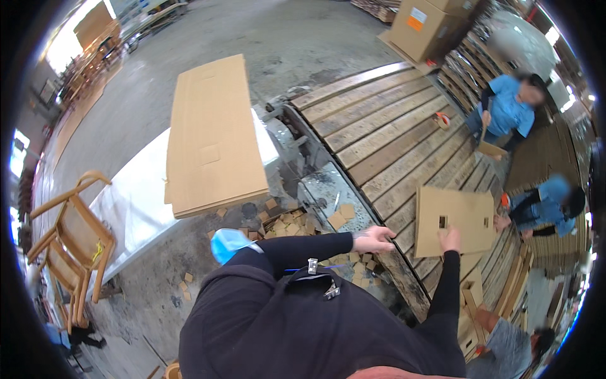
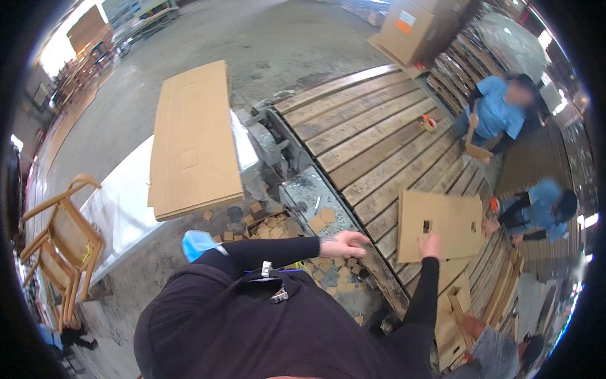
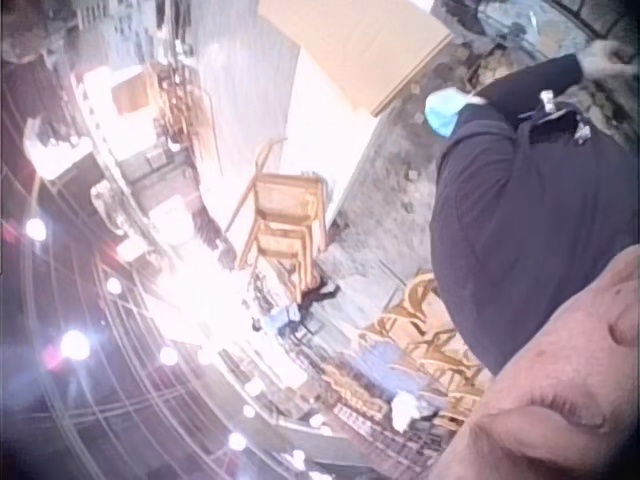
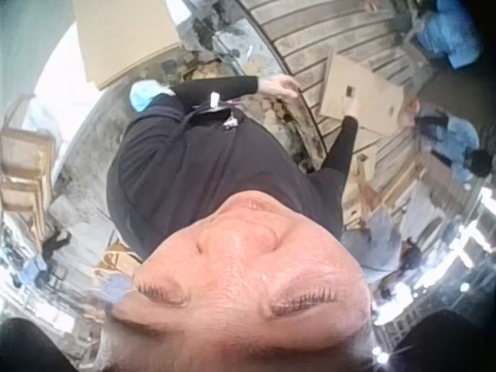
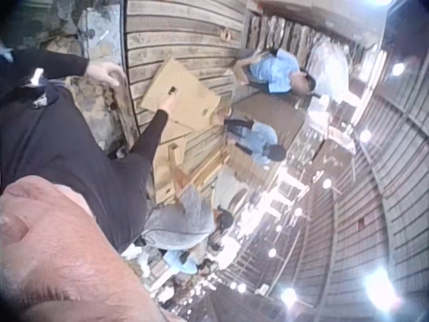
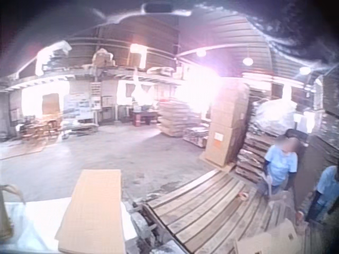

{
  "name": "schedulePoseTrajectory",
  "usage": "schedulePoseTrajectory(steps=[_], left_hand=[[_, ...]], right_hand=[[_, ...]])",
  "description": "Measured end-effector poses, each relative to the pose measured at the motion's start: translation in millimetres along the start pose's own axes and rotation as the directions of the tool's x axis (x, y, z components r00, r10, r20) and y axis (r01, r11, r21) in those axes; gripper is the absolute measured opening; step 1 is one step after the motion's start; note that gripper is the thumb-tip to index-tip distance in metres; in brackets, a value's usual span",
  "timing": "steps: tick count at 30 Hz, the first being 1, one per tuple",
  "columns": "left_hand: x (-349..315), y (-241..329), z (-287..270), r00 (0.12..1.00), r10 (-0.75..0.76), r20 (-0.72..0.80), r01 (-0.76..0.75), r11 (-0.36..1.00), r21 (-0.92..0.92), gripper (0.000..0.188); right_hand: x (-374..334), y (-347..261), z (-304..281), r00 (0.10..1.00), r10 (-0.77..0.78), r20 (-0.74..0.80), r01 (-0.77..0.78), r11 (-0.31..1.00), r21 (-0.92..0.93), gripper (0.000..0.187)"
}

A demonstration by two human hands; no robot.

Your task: The person handles yellow plastic ties and repeatedly picks up, inspects, and places flat cardboard pieces on a wooden pallet. The person also briefly picks up small cardboard scraps from the floor.

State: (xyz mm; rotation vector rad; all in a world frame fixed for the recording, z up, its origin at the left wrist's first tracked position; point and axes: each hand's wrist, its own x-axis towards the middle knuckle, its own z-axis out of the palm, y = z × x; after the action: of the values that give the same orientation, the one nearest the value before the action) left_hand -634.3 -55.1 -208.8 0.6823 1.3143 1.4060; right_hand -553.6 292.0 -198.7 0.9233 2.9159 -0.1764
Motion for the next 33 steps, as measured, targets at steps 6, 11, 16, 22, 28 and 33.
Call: schedulePoseTrajectory(steps=[6,11,16,22,28,33], left_hand=[[-228,-35,-159,0.237,0.243,-0.941,-0.021,0.969,0.245,0.026],[-428,-39,-259,-0.569,0.358,-0.740,0.744,0.607,-0.278,0.054],[-461,-54,-278,-0.419,-0.130,-0.898,0.525,0.773,-0.357,0.062],[-479,-48,-273,-0.362,-0.023,-0.932,0.512,0.831,-0.220,0.056],[-492,-5,-267,-0.459,0.159,-0.874,0.426,0.903,-0.059,0.043],[-461,31,-249,-0.316,0.379,-0.870,0.393,0.887,0.243,0.034]], right_hand=[[-85,-212,130,0.704,-0.617,0.352,0.166,0.625,0.763,0.055],[-102,-478,136,0.801,-0.595,0.064,0.089,0.225,0.970,0.065],[-103,-601,98,0.778,-0.518,0.354,0.166,0.714,0.680,0.081],[-116,-607,65,0.814,-0.491,0.310,0.157,0.699,0.697,0.076],[-112,-604,32,0.814,-0.429,0.391,-0.164,0.476,0.864,0.057],[-122,-531,27,0.580,-0.668,0.466,-0.606,0.028,0.795,0.037]])
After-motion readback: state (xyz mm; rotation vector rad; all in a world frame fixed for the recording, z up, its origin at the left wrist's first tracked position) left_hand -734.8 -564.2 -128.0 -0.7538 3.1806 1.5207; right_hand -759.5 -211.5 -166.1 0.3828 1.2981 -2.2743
